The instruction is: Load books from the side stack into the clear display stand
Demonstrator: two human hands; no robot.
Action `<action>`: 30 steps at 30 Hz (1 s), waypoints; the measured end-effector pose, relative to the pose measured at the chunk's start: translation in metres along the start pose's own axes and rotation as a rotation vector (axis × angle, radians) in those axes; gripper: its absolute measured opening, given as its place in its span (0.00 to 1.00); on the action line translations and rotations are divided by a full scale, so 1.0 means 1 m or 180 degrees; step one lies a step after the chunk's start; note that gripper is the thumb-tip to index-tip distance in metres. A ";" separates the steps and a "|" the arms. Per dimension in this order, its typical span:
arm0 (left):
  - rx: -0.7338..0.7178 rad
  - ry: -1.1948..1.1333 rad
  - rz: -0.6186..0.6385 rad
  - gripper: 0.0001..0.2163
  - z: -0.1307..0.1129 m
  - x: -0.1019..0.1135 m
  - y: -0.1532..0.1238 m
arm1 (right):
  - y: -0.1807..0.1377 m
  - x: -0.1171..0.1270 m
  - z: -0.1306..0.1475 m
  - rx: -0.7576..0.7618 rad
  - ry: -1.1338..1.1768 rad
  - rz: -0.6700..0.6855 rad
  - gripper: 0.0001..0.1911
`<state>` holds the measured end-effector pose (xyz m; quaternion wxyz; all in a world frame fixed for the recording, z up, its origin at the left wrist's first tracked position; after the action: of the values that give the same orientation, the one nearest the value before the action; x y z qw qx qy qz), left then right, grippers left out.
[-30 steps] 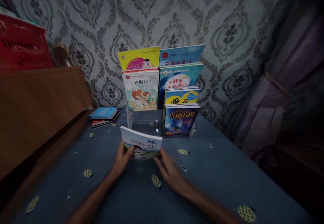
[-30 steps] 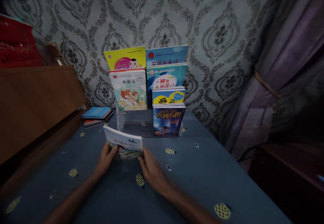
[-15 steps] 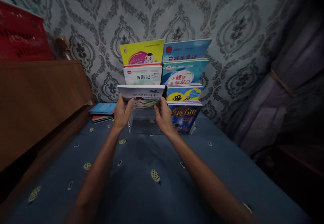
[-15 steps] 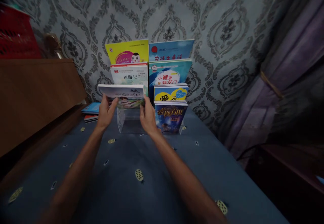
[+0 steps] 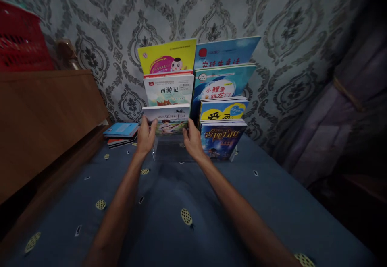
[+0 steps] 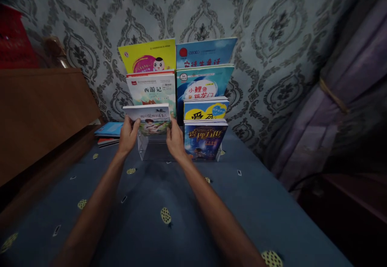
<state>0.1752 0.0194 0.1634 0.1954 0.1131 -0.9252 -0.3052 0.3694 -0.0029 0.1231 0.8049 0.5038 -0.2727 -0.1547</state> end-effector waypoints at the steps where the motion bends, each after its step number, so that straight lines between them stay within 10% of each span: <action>1: 0.0010 0.0054 -0.0013 0.11 0.002 -0.001 0.001 | -0.001 -0.002 -0.001 -0.0037 -0.0045 0.0070 0.26; 14: 0.0021 0.0648 -0.0387 0.08 0.013 -0.004 0.004 | -0.002 -0.005 0.004 -0.0174 -0.1026 0.0206 0.28; 30: 0.0500 0.0954 -0.0657 0.11 0.014 -0.014 0.019 | 0.007 0.000 0.001 0.0113 -0.0508 0.0368 0.36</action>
<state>0.1798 0.0463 0.1608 0.2891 0.2664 -0.8902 -0.2303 0.3684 -0.0006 0.1296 0.7792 0.4875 -0.3673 -0.1427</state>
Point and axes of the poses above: each hand's wrist, its own y-axis towards the middle knuckle, its own x-axis out of the back of the hand, z = x × y, the point moved 5 cm from there along y, towards the middle knuckle, and after that the axes turned 15 degrees about x, right-handed, at the moved point
